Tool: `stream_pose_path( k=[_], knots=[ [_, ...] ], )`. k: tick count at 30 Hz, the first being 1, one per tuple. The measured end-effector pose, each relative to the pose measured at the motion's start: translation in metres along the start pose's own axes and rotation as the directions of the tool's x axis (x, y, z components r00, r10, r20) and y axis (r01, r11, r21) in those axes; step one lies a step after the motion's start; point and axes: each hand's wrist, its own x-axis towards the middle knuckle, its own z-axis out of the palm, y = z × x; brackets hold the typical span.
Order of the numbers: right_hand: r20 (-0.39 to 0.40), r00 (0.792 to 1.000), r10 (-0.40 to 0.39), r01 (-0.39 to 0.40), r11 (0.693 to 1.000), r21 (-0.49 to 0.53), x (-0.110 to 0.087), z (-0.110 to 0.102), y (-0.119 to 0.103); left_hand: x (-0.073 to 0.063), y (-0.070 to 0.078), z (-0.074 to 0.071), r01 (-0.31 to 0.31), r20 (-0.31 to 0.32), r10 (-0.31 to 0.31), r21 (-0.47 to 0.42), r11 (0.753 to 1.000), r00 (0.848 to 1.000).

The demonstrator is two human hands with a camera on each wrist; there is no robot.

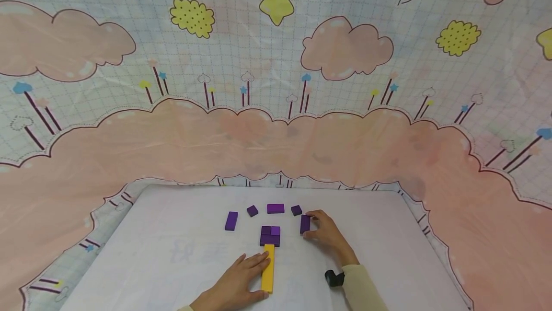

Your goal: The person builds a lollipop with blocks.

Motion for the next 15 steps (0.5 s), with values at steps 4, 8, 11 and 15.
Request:
stream_pose_path(
  k=[4, 8, 11, 15],
  knots=[
    [-0.003, 1.0, -0.014, 0.014, 1.0, 0.023, -0.002, 0.001, -0.004, 0.0, 0.001, 0.0, 0.006, 0.005, -0.006, 0.001, 1.0, 1.0],
    [-0.006, 1.0, -0.016, 0.016, 0.999, 0.044, -0.002, 0.003, -0.009, 0.0, 0.001, 0.0, 0.005, -0.001, -0.005, 0.003, 1.0, 1.0],
    [-0.011, 1.0, -0.009, 0.009, 0.998, 0.056, -0.003, 0.006, -0.013, 0.0, 0.002, 0.0, 0.005, -0.008, -0.005, 0.008, 1.0, 1.0],
    [-0.02, 1.0, -0.013, 0.014, 0.999, 0.052, -0.003, 0.009, -0.015, 0.0, 0.002, 0.001, 0.01, -0.008, -0.01, 0.009, 1.0, 1.0]
  ],
)
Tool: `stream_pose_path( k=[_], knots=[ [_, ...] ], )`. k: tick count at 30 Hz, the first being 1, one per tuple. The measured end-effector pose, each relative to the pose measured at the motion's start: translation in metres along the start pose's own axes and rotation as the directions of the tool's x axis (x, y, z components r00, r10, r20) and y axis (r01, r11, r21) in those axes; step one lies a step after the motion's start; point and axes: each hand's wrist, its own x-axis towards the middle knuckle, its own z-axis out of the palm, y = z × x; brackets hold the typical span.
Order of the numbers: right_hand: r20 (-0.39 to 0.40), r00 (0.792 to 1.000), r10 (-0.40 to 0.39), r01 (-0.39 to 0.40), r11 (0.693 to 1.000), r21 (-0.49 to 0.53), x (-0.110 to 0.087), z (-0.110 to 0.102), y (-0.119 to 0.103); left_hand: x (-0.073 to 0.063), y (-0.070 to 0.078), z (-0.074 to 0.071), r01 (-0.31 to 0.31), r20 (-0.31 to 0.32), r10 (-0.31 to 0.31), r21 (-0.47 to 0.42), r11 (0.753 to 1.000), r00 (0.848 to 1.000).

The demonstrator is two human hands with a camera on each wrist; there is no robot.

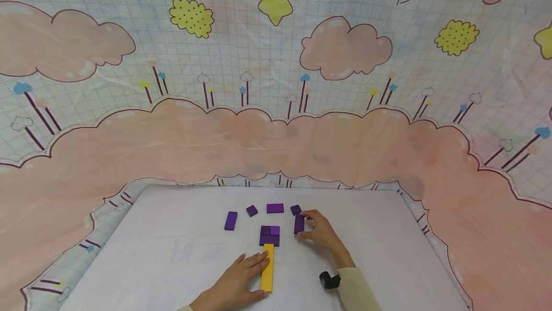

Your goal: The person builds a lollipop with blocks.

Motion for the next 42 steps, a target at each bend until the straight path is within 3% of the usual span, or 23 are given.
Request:
stream_pose_path(
  k=[25, 42],
  knots=[
    [0.018, 1.0, 0.001, -0.002, 1.0, 0.004, 0.012, 0.013, -0.013, 0.006, 0.002, -0.002, 0.022, 0.009, -0.022, -0.015, 1.0, 1.0],
    [0.017, 0.999, -0.031, 0.032, 0.997, -0.068, 0.014, 0.027, -0.011, 0.002, 0.008, 0.002, 0.024, -0.01, -0.024, -0.022, 0.999, 1.0]
  ],
)
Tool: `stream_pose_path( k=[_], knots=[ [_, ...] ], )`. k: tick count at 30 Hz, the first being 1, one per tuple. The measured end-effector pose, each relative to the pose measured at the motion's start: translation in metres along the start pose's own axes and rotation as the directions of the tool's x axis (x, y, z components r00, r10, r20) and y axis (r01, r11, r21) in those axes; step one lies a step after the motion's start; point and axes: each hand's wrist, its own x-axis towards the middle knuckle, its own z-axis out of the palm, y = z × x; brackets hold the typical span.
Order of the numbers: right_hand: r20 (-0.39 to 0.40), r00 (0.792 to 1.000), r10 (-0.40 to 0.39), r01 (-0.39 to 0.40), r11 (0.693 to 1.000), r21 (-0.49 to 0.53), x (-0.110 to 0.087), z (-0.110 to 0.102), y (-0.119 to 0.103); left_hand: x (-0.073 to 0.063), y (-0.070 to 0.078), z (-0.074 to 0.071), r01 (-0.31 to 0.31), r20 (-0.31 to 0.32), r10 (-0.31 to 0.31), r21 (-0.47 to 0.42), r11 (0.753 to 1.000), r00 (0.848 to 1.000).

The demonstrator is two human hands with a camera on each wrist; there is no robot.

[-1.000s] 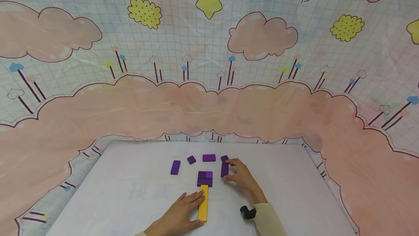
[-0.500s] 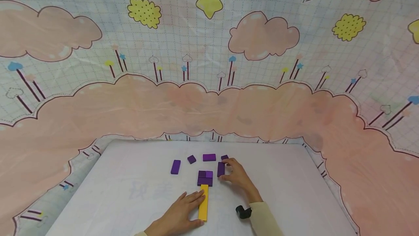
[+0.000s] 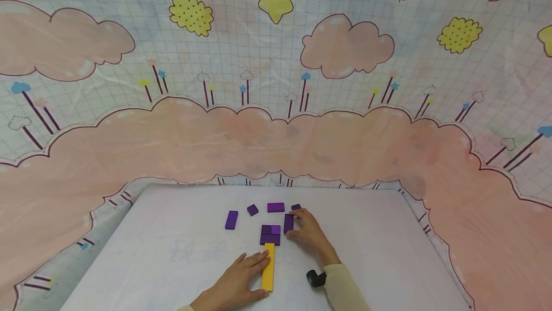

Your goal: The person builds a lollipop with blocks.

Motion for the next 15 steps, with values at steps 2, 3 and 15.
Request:
stream_pose_path(
  k=[2, 3, 15],
  knots=[
    [0.003, 1.0, 0.0, 0.0, 1.0, -0.015, 0.0, 0.002, 0.0, -0.001, 0.0, 0.001, -0.005, -0.004, 0.005, -0.007, 1.0, 1.0],
    [0.009, 1.0, 0.003, -0.003, 1.0, -0.02, 0.0, 0.003, 0.0, -0.002, 0.0, 0.001, -0.007, -0.005, 0.007, -0.011, 1.0, 1.0],
    [0.039, 0.996, 0.083, -0.079, 0.993, -0.089, -0.004, 0.011, -0.003, -0.008, 0.001, 0.0, -0.016, 0.001, 0.016, 0.002, 1.0, 1.0]
  ],
)
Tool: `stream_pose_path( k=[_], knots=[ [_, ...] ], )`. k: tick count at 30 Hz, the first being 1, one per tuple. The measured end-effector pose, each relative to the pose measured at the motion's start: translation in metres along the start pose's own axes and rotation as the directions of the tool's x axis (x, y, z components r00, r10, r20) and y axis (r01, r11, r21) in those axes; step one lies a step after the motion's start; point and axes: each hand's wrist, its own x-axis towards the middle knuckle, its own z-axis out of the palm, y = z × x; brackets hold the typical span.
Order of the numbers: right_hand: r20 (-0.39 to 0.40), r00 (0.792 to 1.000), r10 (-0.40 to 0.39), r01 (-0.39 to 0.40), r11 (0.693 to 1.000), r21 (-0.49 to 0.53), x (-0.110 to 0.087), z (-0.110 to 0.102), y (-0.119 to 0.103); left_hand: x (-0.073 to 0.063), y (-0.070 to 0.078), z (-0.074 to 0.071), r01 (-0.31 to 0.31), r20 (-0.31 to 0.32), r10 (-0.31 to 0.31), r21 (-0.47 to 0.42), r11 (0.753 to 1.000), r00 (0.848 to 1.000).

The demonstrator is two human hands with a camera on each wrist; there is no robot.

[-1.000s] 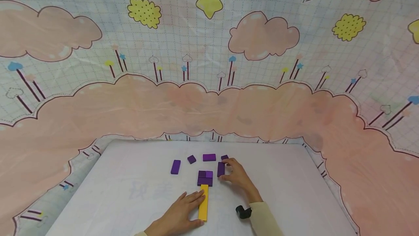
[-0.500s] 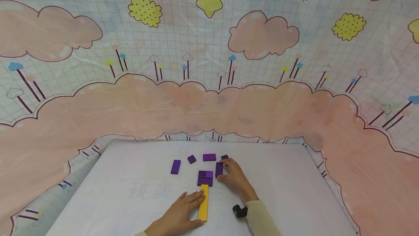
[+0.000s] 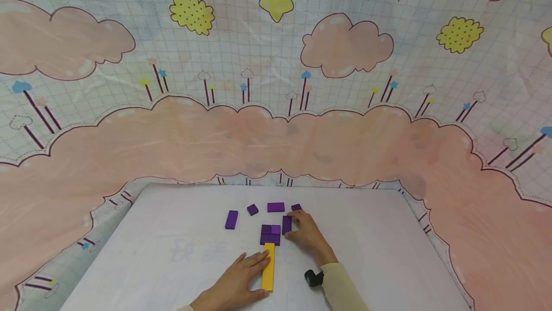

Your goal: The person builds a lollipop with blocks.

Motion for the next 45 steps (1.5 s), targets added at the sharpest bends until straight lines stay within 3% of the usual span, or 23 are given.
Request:
stream_pose_path(
  k=[10, 45],
  knots=[
    [0.02, 0.999, -0.032, 0.032, 0.999, -0.021, 0.0001, -0.0002, -0.0006, 0.0002, -0.0009, -0.0003, -0.022, -0.027, 0.022, 0.01, 1.0, 0.999],
    [0.031, 1.0, 0.006, -0.005, 1.0, -0.022, -0.0053, -0.0005, -0.0011, 0.0, 0.0007, -0.0013, -0.022, 0.003, 0.022, 0.024, 0.999, 1.0]
  ],
)
